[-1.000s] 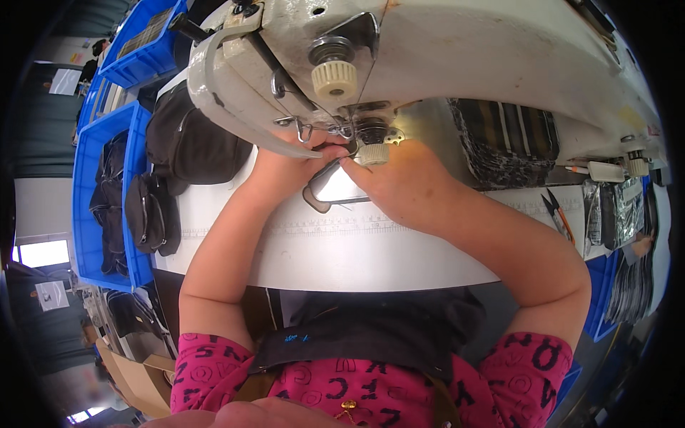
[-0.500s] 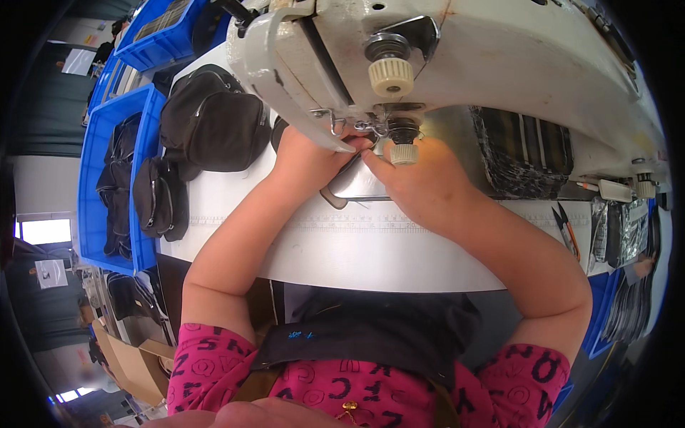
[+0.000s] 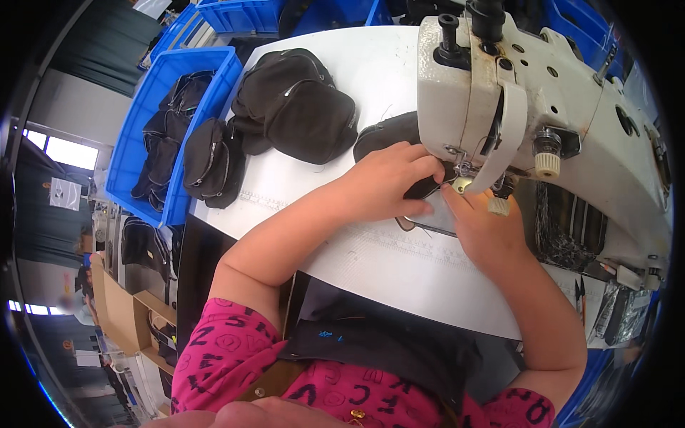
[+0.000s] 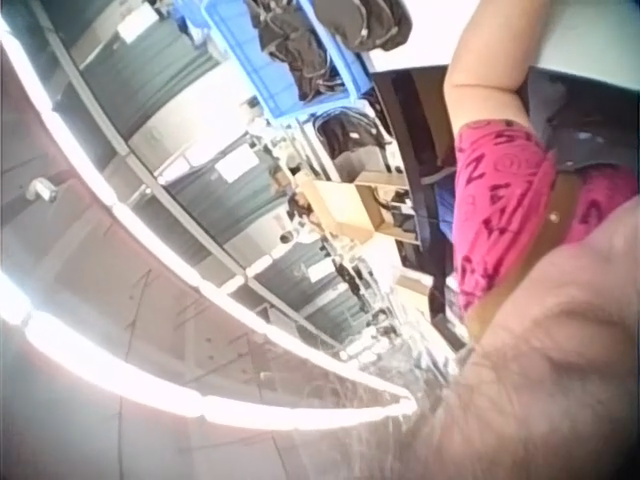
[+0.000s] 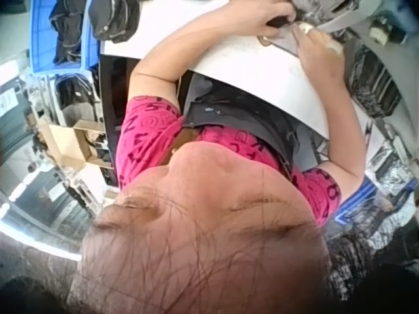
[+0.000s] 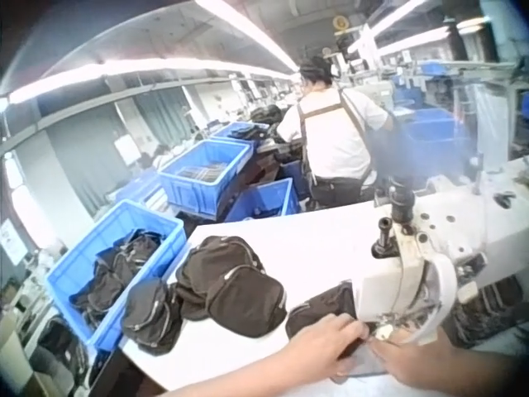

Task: Sewing a zipper onto a black leather or fabric component using an industrial sewing machine.

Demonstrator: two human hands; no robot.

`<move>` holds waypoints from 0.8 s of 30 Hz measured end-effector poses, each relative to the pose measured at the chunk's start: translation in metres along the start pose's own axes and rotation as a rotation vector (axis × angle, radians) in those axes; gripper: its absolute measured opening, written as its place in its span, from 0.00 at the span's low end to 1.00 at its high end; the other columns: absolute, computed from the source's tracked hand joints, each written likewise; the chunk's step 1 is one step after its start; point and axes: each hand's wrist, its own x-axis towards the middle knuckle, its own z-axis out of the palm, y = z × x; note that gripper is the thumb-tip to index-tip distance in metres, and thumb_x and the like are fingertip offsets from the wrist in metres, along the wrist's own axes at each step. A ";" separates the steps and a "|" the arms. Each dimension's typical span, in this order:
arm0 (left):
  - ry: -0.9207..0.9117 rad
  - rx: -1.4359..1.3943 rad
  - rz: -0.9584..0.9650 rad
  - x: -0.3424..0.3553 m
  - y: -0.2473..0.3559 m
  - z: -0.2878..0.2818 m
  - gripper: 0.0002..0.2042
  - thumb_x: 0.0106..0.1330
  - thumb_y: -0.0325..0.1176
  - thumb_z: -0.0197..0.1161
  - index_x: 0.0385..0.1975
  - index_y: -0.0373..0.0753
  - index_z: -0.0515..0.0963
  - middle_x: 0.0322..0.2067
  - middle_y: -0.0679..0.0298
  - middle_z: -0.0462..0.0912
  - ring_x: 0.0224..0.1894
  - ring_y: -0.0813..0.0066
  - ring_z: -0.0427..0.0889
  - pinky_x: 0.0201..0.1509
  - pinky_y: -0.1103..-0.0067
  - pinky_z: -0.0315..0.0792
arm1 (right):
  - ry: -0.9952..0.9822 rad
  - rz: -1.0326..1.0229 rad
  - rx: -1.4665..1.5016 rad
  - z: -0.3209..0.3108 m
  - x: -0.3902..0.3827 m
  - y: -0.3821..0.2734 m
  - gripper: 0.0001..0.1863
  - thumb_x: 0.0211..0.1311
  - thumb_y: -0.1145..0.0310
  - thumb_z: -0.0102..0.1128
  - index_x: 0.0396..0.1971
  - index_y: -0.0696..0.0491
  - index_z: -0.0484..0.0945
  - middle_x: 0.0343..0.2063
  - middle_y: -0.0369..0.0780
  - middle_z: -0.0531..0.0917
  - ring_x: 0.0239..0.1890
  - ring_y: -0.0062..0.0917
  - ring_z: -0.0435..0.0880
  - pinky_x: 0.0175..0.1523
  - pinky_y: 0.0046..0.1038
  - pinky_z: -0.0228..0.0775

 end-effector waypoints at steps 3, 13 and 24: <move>0.103 0.134 0.022 0.001 -0.002 0.012 0.13 0.59 0.35 0.71 0.41 0.45 0.78 0.39 0.64 0.81 0.45 0.61 0.82 0.46 0.67 0.78 | 0.012 0.010 -0.004 0.000 0.001 -0.001 0.19 0.51 0.75 0.67 0.46 0.48 0.85 0.31 0.33 0.80 0.39 0.28 0.84 0.35 0.33 0.71; 0.064 -0.142 -0.028 0.001 0.004 0.002 0.23 0.52 0.36 0.77 0.46 0.44 0.75 0.42 0.61 0.78 0.50 0.57 0.78 0.51 0.66 0.73 | -0.018 0.010 0.073 -0.001 0.008 0.009 0.24 0.50 0.75 0.65 0.50 0.44 0.85 0.30 0.35 0.78 0.35 0.31 0.82 0.39 0.34 0.71; 0.108 0.110 -0.042 0.002 0.016 0.008 0.17 0.57 0.28 0.66 0.47 0.41 0.74 0.37 0.61 0.83 0.40 0.58 0.84 0.42 0.66 0.77 | -0.043 -0.032 -0.023 0.003 -0.005 0.008 0.24 0.50 0.72 0.64 0.52 0.46 0.84 0.33 0.37 0.84 0.39 0.32 0.82 0.45 0.35 0.70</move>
